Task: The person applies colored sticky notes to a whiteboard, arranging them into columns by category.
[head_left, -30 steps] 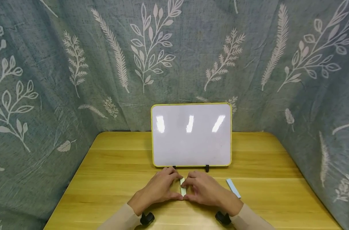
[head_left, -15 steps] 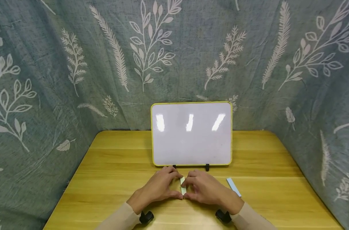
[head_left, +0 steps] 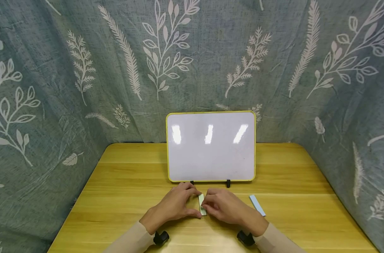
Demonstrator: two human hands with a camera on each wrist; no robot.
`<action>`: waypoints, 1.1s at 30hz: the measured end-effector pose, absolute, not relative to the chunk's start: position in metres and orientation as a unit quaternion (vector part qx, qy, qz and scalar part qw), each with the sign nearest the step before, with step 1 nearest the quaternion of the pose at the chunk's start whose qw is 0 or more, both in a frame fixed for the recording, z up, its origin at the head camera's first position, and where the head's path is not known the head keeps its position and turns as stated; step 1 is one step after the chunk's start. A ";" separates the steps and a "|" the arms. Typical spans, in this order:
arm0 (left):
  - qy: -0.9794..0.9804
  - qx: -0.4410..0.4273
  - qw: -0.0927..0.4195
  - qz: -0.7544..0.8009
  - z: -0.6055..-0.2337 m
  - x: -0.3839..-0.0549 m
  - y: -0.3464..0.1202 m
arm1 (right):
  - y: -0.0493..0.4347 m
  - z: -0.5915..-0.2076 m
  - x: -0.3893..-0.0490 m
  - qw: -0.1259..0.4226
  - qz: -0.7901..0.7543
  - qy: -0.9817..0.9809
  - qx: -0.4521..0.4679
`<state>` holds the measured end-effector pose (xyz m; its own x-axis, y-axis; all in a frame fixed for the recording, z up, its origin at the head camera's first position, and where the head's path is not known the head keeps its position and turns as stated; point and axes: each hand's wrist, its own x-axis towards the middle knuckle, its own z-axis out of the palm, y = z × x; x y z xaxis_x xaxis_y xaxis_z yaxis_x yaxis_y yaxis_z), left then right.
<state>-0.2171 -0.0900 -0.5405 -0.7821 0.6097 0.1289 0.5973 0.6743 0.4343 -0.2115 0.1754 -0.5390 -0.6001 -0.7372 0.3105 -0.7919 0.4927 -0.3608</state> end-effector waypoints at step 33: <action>0.914 0.324 0.020 0.244 -0.544 -0.219 -0.090 | 0.174 -0.524 -0.216 -0.091 0.427 -0.864 0.252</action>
<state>-0.2192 -0.0903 -0.5437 -0.7892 0.6020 0.1215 0.5824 0.6708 0.4591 -0.2165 0.1736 -0.5244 -0.8566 -0.5127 0.0578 -0.3574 0.5087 -0.7832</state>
